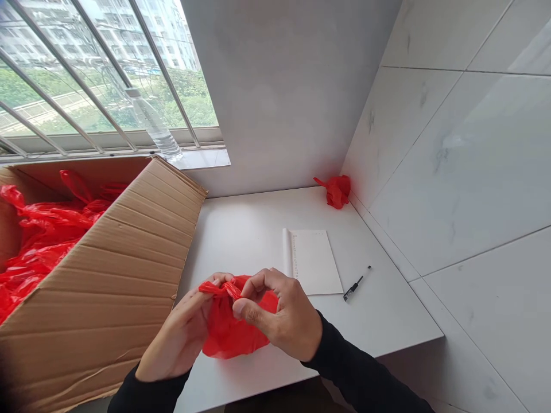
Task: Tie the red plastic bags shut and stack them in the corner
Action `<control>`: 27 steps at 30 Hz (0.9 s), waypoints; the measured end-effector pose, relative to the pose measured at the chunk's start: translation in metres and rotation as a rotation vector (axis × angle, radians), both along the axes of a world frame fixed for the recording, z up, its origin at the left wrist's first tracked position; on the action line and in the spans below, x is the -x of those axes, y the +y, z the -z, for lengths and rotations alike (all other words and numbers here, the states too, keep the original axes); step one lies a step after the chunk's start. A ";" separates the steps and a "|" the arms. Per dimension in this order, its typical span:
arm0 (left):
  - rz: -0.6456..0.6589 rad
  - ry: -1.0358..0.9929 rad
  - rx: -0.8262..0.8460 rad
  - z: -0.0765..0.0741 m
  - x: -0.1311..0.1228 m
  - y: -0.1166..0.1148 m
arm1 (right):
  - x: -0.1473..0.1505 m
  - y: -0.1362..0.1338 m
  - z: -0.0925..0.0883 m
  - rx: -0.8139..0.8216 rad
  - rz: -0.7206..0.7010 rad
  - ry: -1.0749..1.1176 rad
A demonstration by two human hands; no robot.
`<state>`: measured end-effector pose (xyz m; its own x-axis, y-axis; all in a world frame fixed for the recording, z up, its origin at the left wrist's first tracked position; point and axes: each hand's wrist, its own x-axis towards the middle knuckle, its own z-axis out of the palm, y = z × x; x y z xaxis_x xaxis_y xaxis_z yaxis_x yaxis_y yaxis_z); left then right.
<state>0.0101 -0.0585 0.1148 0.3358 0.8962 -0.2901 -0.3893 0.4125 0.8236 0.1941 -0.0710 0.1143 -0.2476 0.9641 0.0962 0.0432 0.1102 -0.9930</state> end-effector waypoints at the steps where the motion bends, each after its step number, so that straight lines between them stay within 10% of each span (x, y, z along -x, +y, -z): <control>1: -0.010 -0.003 0.020 -0.002 0.000 -0.002 | 0.000 0.000 0.001 0.007 -0.005 0.007; 15: -0.079 0.246 -0.092 0.013 -0.003 -0.002 | 0.006 -0.003 0.014 0.040 -0.016 -0.065; 22: 0.179 0.458 -0.279 -0.001 0.009 -0.002 | -0.001 0.006 0.022 -0.131 0.140 -0.134; 27: 0.239 0.674 -0.534 -0.003 0.012 -0.005 | 0.005 0.026 0.036 -0.010 -0.118 -0.020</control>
<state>-0.0017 -0.0638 0.1182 0.4401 0.8961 -0.0573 0.2942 -0.0836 0.9521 0.1896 -0.0453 0.0786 -0.3617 0.9269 0.0997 0.0494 0.1258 -0.9908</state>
